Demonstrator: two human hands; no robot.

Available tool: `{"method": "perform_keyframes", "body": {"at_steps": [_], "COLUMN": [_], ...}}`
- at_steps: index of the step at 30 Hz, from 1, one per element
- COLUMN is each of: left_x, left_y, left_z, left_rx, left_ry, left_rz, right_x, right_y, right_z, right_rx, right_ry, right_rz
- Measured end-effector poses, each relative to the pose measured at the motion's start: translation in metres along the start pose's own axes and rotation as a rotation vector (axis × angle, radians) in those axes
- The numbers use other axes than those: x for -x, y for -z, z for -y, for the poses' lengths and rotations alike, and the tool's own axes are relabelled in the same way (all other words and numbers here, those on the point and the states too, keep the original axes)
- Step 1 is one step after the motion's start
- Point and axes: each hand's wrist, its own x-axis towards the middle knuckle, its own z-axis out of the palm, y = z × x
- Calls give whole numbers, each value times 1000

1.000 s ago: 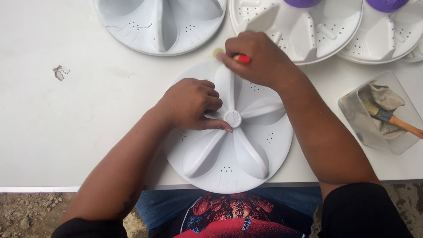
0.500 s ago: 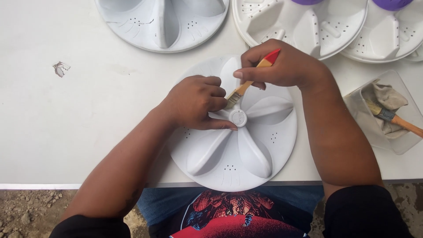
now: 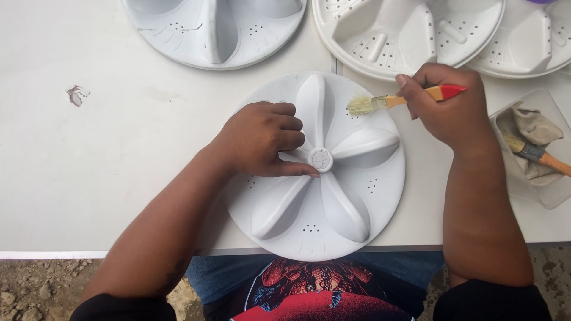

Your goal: Cleaning a washing machine pulsator using a paintbrush to remove dust or debris from crevices.

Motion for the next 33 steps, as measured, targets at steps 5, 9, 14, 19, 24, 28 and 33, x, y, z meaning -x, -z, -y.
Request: {"method": "perform_keyframes", "body": {"at_steps": [5,9,14,19,24,28,33], "left_x": [-2,-2,-4,-4,-3,-5,-3], "left_y": [1,1,3,4,4,4,3], "left_z": [0,-1,1,-1,-1,-2,-1], "left_rx": [15,7,11,27,24,20,16], "left_ry": [8,-7,1,-4,11,6,-4], "left_rz": [11,8,22,21,39,33,25], "right_x": [7,9,6,9,7,-1,6], "right_y": [-5,-6,-10,-7,-11,-1,-10], "right_z": [9,14,5,17,-12,-32,2], "right_rx": [-275,-7,-313,-116,-642,-793,-381], "right_ry": [242,75,230,177,142,200,80], "right_rz": [356,82,359,209,350,428,250]}}
